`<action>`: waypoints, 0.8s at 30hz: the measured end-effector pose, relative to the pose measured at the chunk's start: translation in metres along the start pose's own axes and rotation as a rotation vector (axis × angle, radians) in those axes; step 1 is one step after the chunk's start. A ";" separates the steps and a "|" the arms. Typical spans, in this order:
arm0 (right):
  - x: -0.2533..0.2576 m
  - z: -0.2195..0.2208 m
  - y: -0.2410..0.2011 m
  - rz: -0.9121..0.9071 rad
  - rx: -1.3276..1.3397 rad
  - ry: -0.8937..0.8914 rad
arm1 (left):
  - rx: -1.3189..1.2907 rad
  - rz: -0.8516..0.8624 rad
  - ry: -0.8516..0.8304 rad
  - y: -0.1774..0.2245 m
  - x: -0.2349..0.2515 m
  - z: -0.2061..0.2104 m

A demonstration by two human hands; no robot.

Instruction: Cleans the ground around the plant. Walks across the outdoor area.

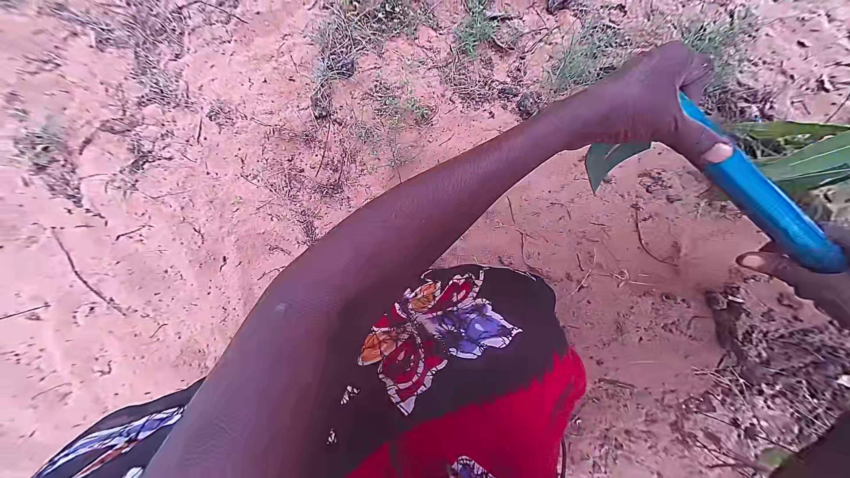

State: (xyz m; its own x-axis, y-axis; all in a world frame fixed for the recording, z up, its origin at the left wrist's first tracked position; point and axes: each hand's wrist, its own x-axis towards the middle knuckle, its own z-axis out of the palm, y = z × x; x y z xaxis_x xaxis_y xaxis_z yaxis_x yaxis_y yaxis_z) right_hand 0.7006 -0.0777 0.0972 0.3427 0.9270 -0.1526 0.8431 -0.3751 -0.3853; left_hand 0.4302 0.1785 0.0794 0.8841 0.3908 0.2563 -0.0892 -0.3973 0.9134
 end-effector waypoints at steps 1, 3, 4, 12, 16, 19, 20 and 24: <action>0.025 0.046 -0.045 0.111 -0.002 -0.047 | 0.090 -0.064 -0.001 -0.011 -0.014 -0.018; 0.074 0.139 -0.104 0.026 0.203 -0.165 | 0.259 -0.218 0.007 -0.033 -0.046 -0.045; 0.096 0.184 -0.127 -0.024 0.355 -0.190 | 0.346 -0.281 0.013 -0.042 -0.062 -0.054; 0.202 0.306 -0.225 -0.050 0.194 -0.304 | 0.589 -0.627 0.161 -0.016 -0.234 -0.110; 0.212 0.289 -0.201 0.027 0.183 -0.346 | 0.483 -0.840 0.148 0.006 -0.343 -0.084; 0.200 0.247 -0.175 -0.001 -0.016 -0.372 | 0.393 -0.922 0.212 -0.003 -0.412 -0.059; 0.193 0.232 -0.156 -0.011 -0.079 -0.356 | 0.313 -0.973 0.254 -0.007 -0.427 -0.049; 0.150 0.154 -0.086 0.097 -0.185 -0.253 | -0.032 -1.122 0.434 -0.025 -0.456 -0.031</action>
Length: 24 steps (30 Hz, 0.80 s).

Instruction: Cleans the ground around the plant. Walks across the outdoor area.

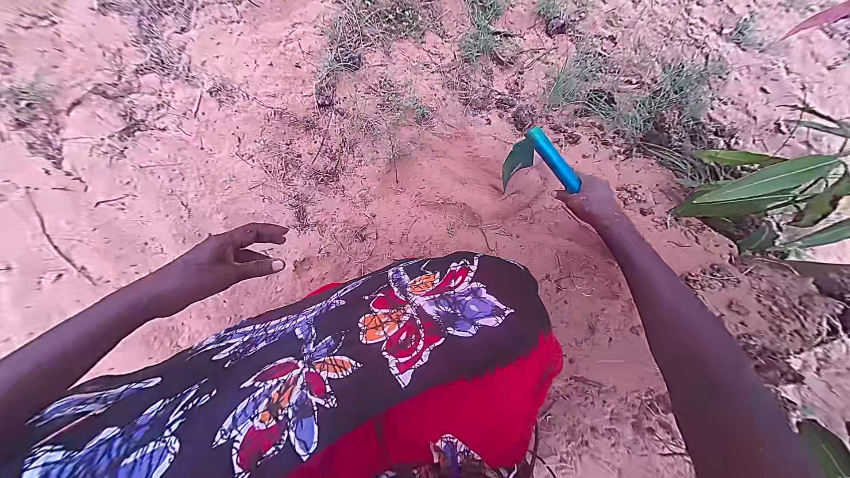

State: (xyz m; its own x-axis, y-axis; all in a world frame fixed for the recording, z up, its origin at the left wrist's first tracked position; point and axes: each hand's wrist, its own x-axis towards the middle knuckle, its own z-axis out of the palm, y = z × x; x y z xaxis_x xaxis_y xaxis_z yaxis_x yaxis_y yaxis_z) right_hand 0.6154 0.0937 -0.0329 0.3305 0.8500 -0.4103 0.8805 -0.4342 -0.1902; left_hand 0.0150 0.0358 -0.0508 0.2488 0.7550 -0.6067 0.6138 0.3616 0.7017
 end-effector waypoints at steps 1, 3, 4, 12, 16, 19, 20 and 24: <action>-0.015 -0.014 0.018 0.049 -0.010 0.023 | -0.068 -0.028 0.006 -0.002 0.000 -0.002; -0.046 -0.047 0.046 0.138 -0.054 0.074 | -0.215 -0.037 0.043 -0.008 0.000 -0.007; -0.058 -0.063 0.058 0.169 -0.090 0.104 | -0.274 -0.024 0.075 -0.013 0.000 -0.011; -0.123 -0.143 0.131 0.252 -0.109 0.398 | -0.430 -0.082 0.212 -0.042 -0.016 -0.024; -0.074 -0.098 0.044 0.119 0.080 0.458 | -0.399 -0.089 0.203 -0.031 -0.016 -0.020; 0.000 -0.039 -0.029 -0.057 0.245 0.350 | -0.376 -0.080 0.170 -0.023 -0.024 -0.017; 0.023 -0.020 -0.053 -0.084 0.258 0.287 | -0.360 -0.082 0.157 -0.021 -0.028 -0.017; 0.084 0.042 -0.115 -0.124 0.121 0.059 | -0.314 -0.061 0.127 -0.026 -0.050 -0.025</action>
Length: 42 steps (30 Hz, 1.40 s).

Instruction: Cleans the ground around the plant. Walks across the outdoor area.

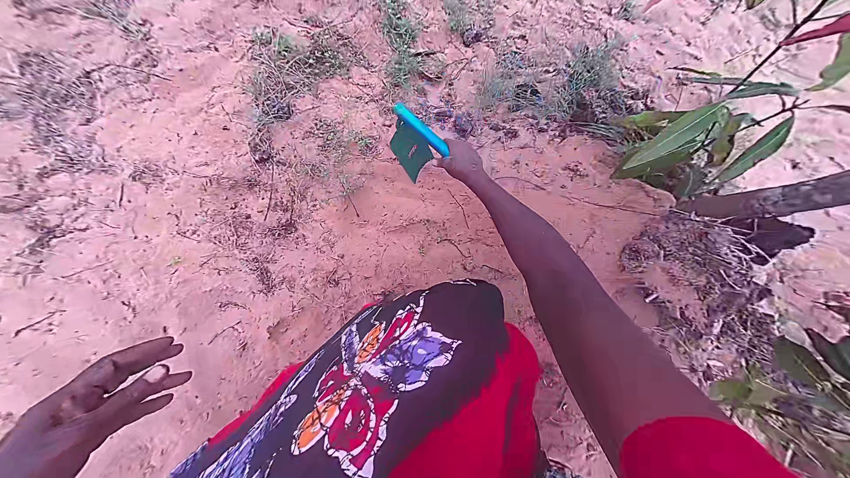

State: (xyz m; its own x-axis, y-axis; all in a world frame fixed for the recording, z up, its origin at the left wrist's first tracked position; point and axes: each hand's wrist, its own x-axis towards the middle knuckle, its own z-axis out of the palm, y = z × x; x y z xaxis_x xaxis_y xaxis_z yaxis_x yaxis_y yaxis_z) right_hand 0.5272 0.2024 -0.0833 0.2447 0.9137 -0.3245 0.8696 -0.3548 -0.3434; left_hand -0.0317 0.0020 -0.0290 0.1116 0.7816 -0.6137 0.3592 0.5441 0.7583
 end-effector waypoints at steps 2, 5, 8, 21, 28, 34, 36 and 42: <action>0.006 0.007 -0.002 0.014 -0.086 -0.044 | 0.006 -0.022 -0.019 -0.002 -0.007 -0.007; 0.000 0.002 0.026 0.034 -0.069 -0.022 | 0.003 -0.041 -0.022 -0.009 -0.007 -0.011; -0.021 -0.018 0.056 0.095 -0.036 0.013 | -0.014 -0.041 -0.011 -0.014 0.002 -0.001; -0.236 -0.237 0.114 0.418 -0.642 0.287 | -0.041 0.023 -0.237 -0.008 0.011 0.024; -0.299 -0.177 0.093 0.451 -0.364 0.382 | 0.008 -0.045 -0.237 -0.012 0.003 0.017; -0.255 0.005 0.023 0.055 -0.023 -0.147 | -0.005 -0.060 -0.219 -0.003 -0.004 0.024; -0.241 0.066 0.012 -0.104 -0.018 -0.201 | 0.024 -0.079 -0.183 -0.002 -0.007 0.021; -0.242 0.060 0.049 -0.077 -0.051 -0.344 | -0.027 -0.107 -0.127 -0.001 -0.003 0.020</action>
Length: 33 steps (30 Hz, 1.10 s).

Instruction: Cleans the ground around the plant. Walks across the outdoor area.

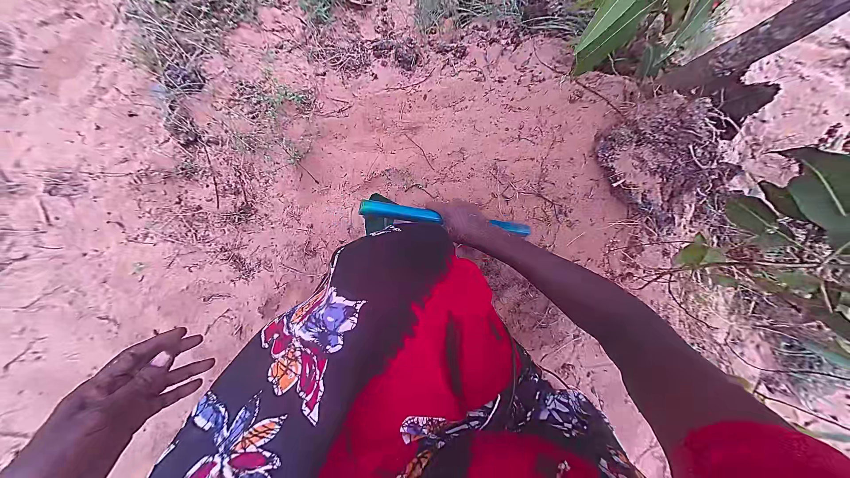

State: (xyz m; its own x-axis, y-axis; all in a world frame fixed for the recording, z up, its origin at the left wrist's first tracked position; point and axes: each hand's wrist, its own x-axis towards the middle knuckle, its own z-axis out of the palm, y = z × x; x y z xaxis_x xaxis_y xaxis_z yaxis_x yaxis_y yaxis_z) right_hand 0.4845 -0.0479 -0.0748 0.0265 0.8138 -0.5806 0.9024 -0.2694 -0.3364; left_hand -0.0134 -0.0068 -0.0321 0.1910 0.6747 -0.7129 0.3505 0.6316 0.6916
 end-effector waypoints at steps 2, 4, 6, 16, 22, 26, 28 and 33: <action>-0.017 -0.025 0.032 0.063 -0.023 0.016 | -0.021 0.008 -0.012 -0.004 0.009 0.001; -0.046 -0.055 0.061 0.102 -0.123 0.057 | -0.034 -0.003 -0.027 -0.010 0.017 0.003; -0.074 -0.086 0.085 0.128 -0.201 0.108 | -0.022 -0.028 -0.031 -0.008 0.022 0.008; -0.182 -0.207 0.087 0.507 -0.447 0.646 | -0.044 -0.028 -0.050 -0.002 0.033 0.014; -0.188 -0.126 0.046 0.452 -0.267 0.623 | -0.054 -0.042 -0.060 -0.002 0.030 0.014; -0.174 -0.043 0.027 0.275 -0.061 0.398 | -0.030 -0.044 -0.147 0.002 0.031 0.013; -0.158 -0.013 0.018 0.302 0.006 0.149 | -0.008 -0.052 -0.203 -0.001 0.034 0.009; -0.137 0.001 0.038 0.353 -0.048 -0.047 | 0.002 -0.044 -0.223 -0.004 0.036 0.006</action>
State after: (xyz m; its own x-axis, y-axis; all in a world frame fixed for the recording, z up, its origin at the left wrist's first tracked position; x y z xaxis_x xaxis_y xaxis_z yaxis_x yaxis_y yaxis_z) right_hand 0.5152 -0.1703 -0.0089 0.3213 0.6497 -0.6889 0.8605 -0.5040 -0.0741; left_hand -0.0022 0.0127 -0.0609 0.3736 0.5455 -0.7502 0.3649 0.6572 0.6595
